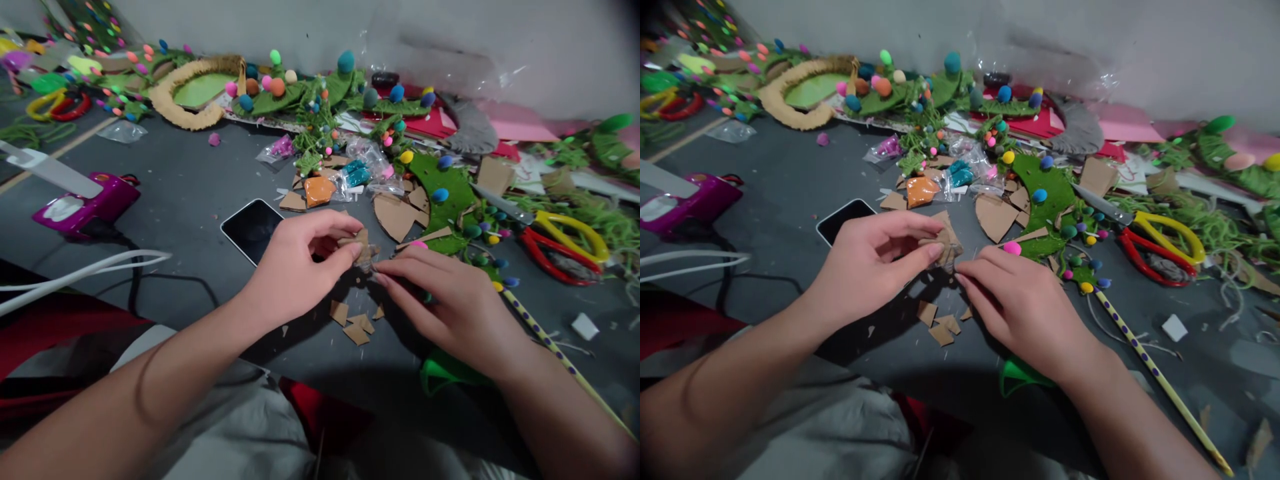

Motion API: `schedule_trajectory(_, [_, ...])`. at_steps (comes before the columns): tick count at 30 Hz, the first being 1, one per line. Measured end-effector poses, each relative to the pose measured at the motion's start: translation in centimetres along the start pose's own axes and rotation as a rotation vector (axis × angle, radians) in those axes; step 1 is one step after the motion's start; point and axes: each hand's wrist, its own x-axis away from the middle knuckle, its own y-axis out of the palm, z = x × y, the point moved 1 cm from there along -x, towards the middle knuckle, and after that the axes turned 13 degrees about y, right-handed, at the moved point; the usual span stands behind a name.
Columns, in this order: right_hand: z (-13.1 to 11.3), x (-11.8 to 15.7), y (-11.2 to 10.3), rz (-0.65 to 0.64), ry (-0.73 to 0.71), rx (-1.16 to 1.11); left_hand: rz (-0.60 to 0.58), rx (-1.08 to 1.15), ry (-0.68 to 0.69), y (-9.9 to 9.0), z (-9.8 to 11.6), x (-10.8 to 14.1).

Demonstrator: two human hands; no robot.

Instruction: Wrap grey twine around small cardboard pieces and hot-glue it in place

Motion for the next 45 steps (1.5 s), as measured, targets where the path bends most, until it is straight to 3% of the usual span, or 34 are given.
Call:
schedule_trajectory(8, [0.3, 0.0, -0.4, -0.019, -0.023, 0.009, -0.302, -0.227, 0.134, 0.4, 0.3, 0.6])
schedule_trajectory(12, [0.4, -0.2, -0.7, 0.001, 0.035, -0.061, -0.36, -0.188, 0.103, 0.2, 0.5, 0.4])
schedule_trajectory(18, [0.5, -0.5, -0.8, 0.058, 0.132, -0.181, -0.357, 0.076, 0.028, 0.0, 0.4, 0.1])
schedule_trajectory(22, [0.4, -0.7, -0.9, 0.026, 0.201, -0.251, -0.325, 0.235, -0.001, -0.1, 0.5, -0.1])
schedule_trajectory(29, [0.2, -0.7, -0.9, -0.007, 0.181, -0.321, -0.301, 0.439, -0.113, -0.3, 0.1, -0.2])
schedule_trajectory(38, [0.4, -0.5, -0.5, -0.016, 0.112, -0.293, -0.206, 0.534, -0.104, -0.5, -0.6, -0.4])
schedule_trajectory(45, [0.5, -0.1, -0.2, 0.002, 0.184, -0.253, -0.214, 0.566, -0.089, -0.4, -0.8, -0.3])
